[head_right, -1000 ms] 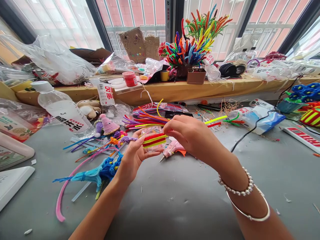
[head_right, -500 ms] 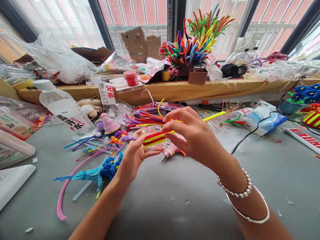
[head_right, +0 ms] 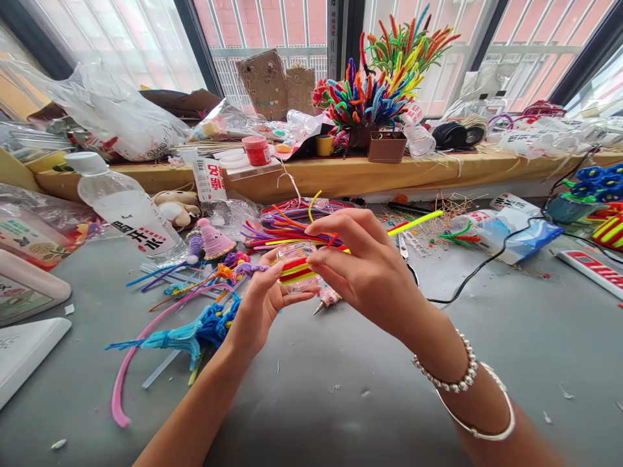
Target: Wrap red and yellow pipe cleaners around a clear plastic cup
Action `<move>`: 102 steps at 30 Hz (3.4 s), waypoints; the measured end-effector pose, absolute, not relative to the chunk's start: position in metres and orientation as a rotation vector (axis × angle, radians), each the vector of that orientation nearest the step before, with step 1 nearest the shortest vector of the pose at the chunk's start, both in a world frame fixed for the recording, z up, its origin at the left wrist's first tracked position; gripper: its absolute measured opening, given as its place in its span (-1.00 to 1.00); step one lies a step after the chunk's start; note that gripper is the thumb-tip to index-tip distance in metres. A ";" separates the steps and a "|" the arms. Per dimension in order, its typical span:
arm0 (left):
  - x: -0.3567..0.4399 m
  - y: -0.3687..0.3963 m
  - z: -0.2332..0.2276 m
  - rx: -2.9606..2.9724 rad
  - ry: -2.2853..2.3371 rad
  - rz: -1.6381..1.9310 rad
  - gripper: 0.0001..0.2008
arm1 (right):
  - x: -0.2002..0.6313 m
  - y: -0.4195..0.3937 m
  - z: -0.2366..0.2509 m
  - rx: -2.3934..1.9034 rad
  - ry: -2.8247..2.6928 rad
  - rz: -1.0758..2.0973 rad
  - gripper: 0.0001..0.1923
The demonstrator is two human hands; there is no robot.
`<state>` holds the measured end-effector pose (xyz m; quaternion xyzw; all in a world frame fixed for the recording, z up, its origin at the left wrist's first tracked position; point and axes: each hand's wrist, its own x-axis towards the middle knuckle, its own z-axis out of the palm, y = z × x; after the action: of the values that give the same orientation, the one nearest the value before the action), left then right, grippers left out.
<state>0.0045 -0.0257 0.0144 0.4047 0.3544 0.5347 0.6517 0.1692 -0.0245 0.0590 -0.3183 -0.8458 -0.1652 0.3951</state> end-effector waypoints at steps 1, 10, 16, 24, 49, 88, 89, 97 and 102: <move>0.004 -0.026 0.014 0.915 0.804 1.214 -0.49 | 0.169 -0.024 0.059 -0.794 -2.144 -0.419 -0.91; 0.005 -0.025 0.014 0.912 0.788 1.223 -0.44 | 0.166 -0.022 0.056 -0.758 -2.143 -0.392 -0.88; 0.006 -0.025 0.014 0.915 0.786 1.227 -0.45 | 0.167 -0.021 0.056 -0.770 -2.150 -0.390 -0.86; 0.005 -0.026 0.013 0.911 0.780 1.235 -0.48 | 0.167 -0.021 0.055 -0.789 -2.155 -0.383 -0.87; 0.005 -0.027 0.013 0.963 0.805 1.237 -0.53 | 0.164 -0.023 0.056 -0.802 -2.157 -0.394 -0.89; 0.005 -0.027 0.013 1.065 0.764 1.264 -0.47 | 0.186 -0.019 0.068 -1.023 -2.489 0.076 -0.71; 0.005 -0.028 0.014 1.059 0.772 1.257 -0.46 | 0.186 -0.019 0.068 -1.024 -2.485 0.081 -0.72; 0.010 -0.030 0.016 1.076 0.834 1.285 -0.44 | 0.184 -0.023 0.069 -1.074 -2.512 0.149 -0.76; 0.010 -0.030 0.015 1.071 0.828 1.281 -0.46 | 0.183 -0.023 0.069 -1.095 -2.512 0.136 -0.76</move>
<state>0.0097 -0.0298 0.0154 0.4615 0.3565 0.5518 0.5962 0.1830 -0.0227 0.0693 -0.3912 -0.8975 0.0486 0.1975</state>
